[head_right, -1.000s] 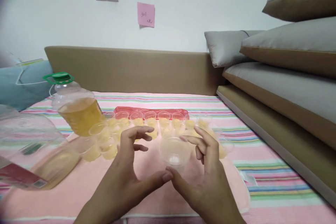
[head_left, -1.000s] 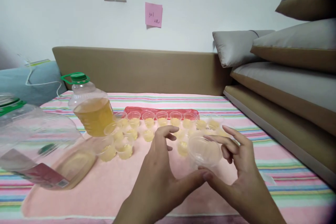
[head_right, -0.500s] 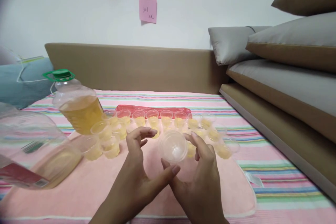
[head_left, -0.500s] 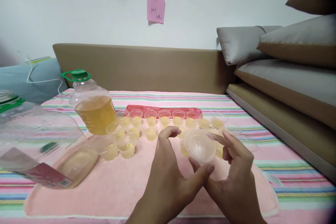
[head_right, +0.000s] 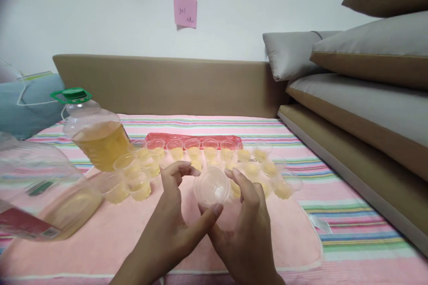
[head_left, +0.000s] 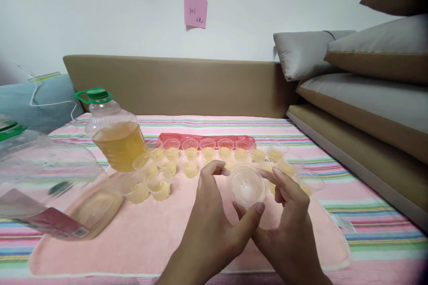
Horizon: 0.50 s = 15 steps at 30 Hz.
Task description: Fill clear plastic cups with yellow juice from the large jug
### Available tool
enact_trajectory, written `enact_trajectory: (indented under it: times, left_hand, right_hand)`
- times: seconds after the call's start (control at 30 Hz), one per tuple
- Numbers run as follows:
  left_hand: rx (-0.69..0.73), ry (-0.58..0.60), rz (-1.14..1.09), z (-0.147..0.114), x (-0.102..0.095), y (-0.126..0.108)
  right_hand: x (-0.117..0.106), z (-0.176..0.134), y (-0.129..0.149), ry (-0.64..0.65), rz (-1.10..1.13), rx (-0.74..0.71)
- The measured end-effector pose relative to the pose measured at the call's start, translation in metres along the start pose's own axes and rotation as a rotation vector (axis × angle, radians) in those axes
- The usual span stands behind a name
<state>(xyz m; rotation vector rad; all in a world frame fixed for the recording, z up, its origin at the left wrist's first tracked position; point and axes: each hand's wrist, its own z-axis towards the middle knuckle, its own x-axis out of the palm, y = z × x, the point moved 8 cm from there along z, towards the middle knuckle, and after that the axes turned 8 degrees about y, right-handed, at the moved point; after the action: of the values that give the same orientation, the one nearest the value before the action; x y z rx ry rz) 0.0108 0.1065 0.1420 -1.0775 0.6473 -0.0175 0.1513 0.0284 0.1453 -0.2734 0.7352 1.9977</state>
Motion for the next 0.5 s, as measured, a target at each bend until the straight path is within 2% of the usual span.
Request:
enact_trajectory:
  times: [0.27, 0.5]
  left_hand:
    - [0.049, -0.029, 0.049, 0.0000, -0.0014, -0.0026]
    - [0.021, -0.043, 0.014, 0.0014, -0.0023, 0.0003]
  right_hand:
    - [0.0037, -0.0013, 0.0003, 0.012, 0.003, -0.014]
    - [0.0031, -0.0008, 0.0033, 0.013, 0.006, -0.028]
